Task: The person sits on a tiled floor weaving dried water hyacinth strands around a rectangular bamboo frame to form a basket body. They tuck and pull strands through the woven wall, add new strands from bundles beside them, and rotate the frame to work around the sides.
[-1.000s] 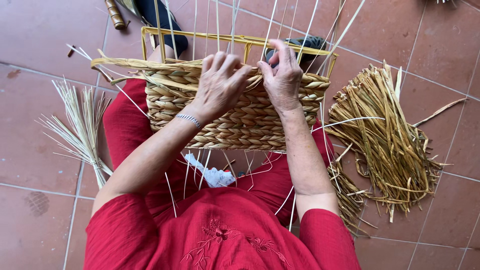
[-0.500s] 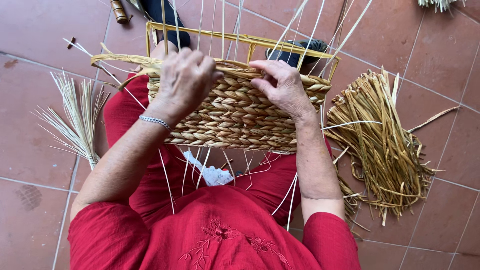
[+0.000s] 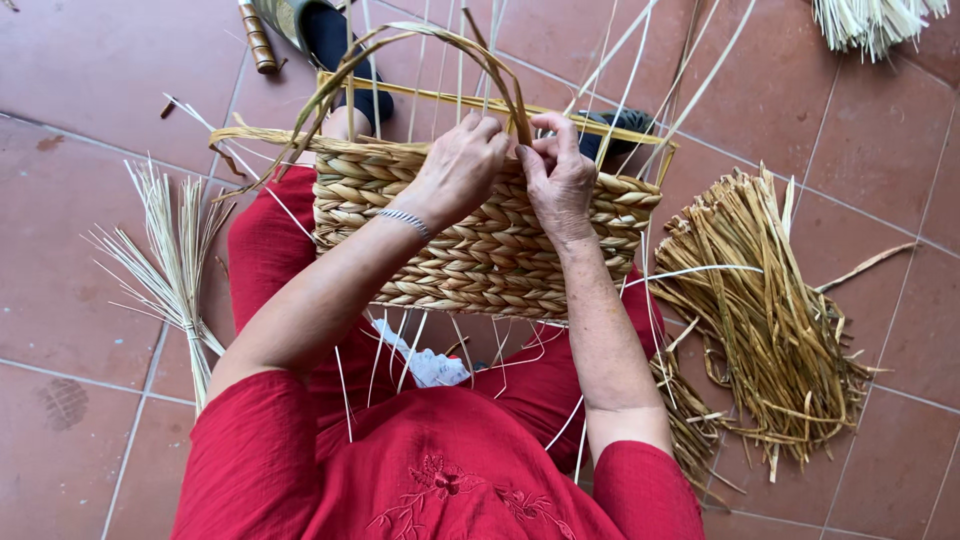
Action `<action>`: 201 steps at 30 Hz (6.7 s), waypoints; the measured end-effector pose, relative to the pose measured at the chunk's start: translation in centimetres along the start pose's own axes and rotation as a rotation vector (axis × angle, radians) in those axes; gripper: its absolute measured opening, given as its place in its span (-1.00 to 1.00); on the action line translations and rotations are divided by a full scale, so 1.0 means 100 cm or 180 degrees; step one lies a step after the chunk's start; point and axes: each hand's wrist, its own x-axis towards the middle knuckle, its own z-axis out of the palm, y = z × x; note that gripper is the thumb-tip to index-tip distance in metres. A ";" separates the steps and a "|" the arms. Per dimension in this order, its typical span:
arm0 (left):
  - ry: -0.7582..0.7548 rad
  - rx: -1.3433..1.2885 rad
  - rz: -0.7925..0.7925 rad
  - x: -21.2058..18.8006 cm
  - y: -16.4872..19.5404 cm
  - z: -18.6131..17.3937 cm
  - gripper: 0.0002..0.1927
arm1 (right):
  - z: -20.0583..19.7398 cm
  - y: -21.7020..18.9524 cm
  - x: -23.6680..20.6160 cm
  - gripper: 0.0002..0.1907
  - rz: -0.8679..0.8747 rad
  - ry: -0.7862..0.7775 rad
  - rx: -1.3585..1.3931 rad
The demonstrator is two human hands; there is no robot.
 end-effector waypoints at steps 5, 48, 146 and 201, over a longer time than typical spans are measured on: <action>-0.0982 -0.0319 -0.1146 0.027 -0.017 0.040 -0.86 | 0.011 0.010 -0.008 -0.77 -0.0438 0.0337 -0.0384; -0.0187 -0.2012 -0.2118 0.018 -0.061 0.017 -0.78 | 0.030 -0.034 0.031 -0.81 -0.0758 -0.0153 -0.0586; 0.0586 -0.1025 -0.0609 -0.143 -0.053 -0.103 -0.77 | -0.096 0.040 -0.033 -0.74 -0.0467 0.1239 -0.1560; 0.0726 -0.5808 -0.1776 -0.058 0.011 -0.040 -0.61 | 0.014 -0.028 0.036 -0.93 -0.0704 -0.0687 -0.0345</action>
